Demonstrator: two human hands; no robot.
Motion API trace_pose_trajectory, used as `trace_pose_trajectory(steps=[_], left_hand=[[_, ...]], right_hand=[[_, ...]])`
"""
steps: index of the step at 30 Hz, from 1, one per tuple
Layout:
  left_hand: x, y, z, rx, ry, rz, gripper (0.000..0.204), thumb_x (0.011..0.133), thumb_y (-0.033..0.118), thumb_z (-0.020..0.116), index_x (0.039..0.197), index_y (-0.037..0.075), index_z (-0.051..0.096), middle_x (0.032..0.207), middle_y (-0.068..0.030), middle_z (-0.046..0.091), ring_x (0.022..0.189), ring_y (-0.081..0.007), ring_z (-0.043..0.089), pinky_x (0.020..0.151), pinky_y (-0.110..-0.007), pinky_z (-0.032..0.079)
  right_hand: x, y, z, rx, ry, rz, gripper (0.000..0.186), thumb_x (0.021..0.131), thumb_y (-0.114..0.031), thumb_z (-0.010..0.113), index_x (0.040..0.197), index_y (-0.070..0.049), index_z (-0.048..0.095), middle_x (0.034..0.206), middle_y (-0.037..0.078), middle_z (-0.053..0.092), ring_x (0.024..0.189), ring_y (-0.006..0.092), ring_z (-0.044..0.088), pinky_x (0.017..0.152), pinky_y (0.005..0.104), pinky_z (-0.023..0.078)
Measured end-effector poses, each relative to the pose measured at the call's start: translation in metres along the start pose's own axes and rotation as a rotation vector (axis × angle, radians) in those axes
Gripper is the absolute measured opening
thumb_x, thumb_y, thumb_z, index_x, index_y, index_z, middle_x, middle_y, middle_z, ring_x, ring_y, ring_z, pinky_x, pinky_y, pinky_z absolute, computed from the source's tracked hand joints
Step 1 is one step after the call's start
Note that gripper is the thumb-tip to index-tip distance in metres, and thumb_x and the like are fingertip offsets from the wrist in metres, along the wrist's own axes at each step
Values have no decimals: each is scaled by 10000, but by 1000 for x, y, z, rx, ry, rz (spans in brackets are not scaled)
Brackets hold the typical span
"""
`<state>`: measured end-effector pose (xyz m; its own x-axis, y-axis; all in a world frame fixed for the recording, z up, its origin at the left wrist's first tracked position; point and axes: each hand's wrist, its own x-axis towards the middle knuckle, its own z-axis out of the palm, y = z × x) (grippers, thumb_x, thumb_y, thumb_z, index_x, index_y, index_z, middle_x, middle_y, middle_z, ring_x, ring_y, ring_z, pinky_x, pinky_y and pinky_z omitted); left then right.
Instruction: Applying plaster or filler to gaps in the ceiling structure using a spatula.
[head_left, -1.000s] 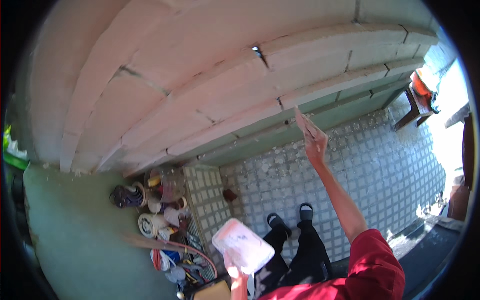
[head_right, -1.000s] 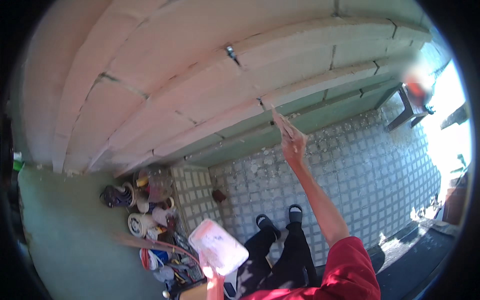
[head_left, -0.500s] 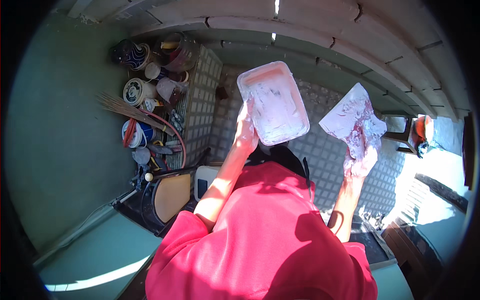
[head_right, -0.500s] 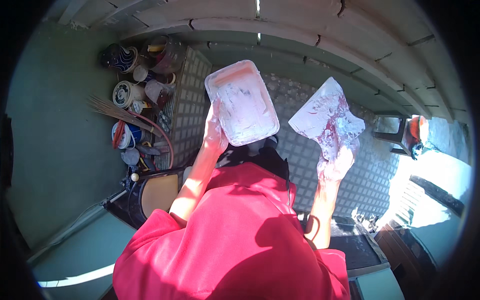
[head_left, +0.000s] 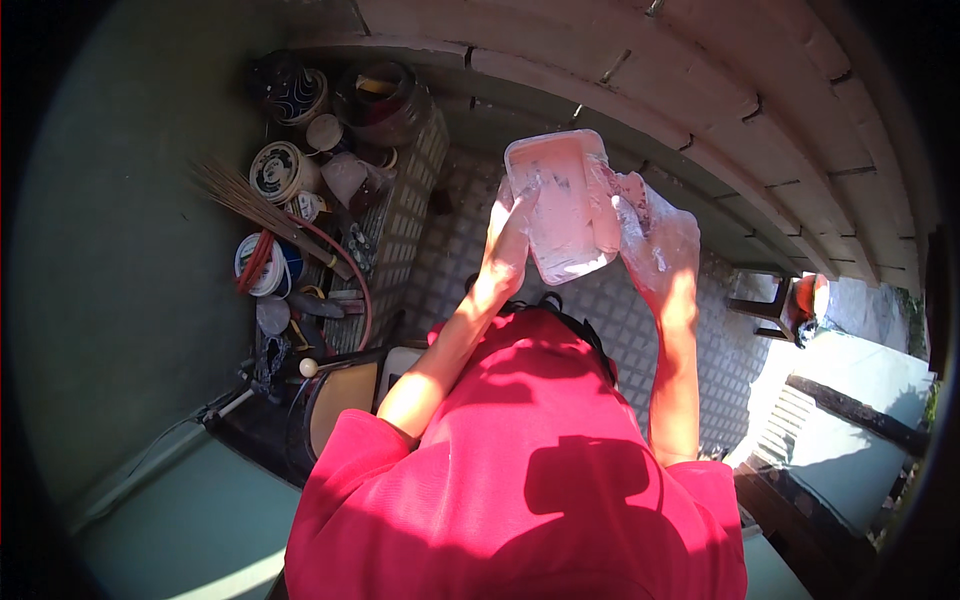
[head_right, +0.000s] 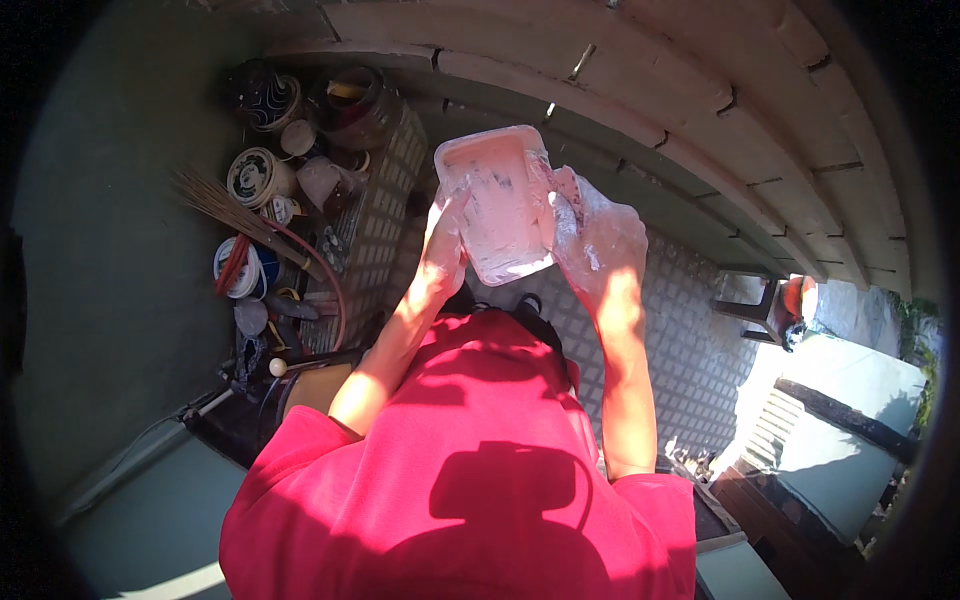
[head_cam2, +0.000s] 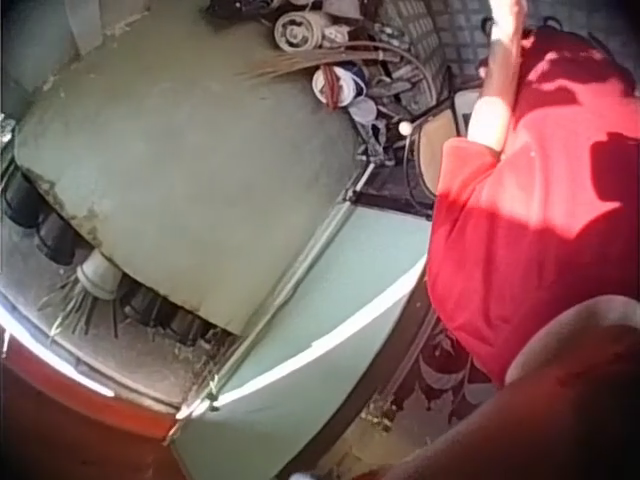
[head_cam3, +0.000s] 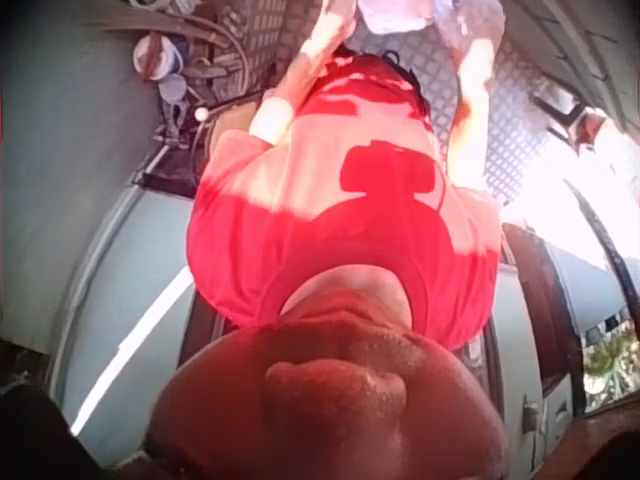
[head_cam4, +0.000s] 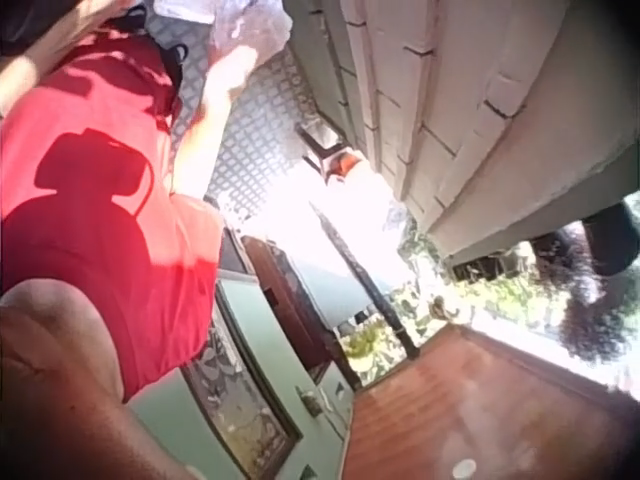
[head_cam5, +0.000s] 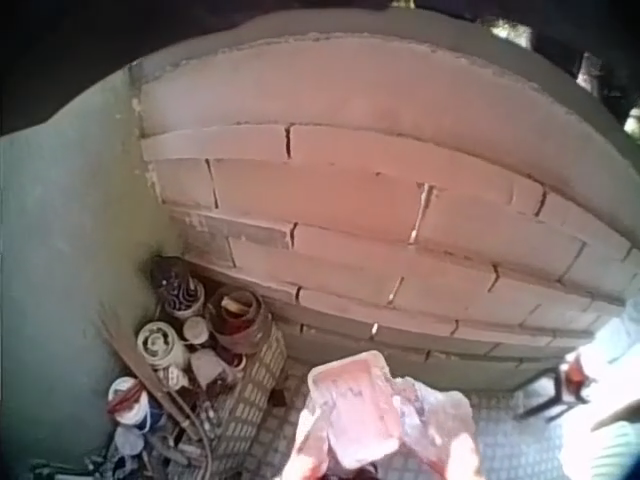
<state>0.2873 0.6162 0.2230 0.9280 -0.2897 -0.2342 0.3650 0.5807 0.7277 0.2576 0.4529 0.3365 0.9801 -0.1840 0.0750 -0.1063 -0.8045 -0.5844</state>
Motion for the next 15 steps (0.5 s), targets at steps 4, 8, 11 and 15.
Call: trace_pose_trajectory(steps=[4, 8, 11, 15], left_hand=[[8, 12, -18, -7, 10, 152, 423, 1002, 310, 467, 1330, 44, 435, 1261, -82, 497, 1178, -164, 445, 1048, -336, 332], [16, 21, -32, 18, -35, 102, 345, 1025, 281, 432, 1270, 43, 480, 1191, -71, 521, 1146, -147, 461, 1025, -311, 354], [16, 25, -32, -40, -23, 52, 348, 1033, 305, 433, 1259, 45, 487, 1125, -40, 537, 1047, -128, 492, 939, -292, 415], [14, 35, -33, 18, 37, 20, 375, 1035, 339, 424, 1263, 48, 484, 1149, -49, 537, 1050, -133, 498, 929, -304, 424]], right_hand=[[17, 3, 8, 288, -130, -98, 245, 898, -166, 569, 1042, 14, 653, 670, 107, 591, 557, 156, 533, 520, 331, 443], [25, 13, 24, 266, -179, -55, 231, 870, -134, 590, 1018, 33, 651, 674, 40, 584, 536, 98, 500, 489, 286, 425], [24, 7, 29, 160, -100, -202, 232, 809, -86, 574, 988, 42, 648, 676, 45, 592, 520, 106, 526, 481, 288, 436], [25, 34, 49, 25, -111, -169, 258, 753, -52, 523, 956, 60, 636, 665, 74, 593, 514, 135, 567, 479, 299, 462]])
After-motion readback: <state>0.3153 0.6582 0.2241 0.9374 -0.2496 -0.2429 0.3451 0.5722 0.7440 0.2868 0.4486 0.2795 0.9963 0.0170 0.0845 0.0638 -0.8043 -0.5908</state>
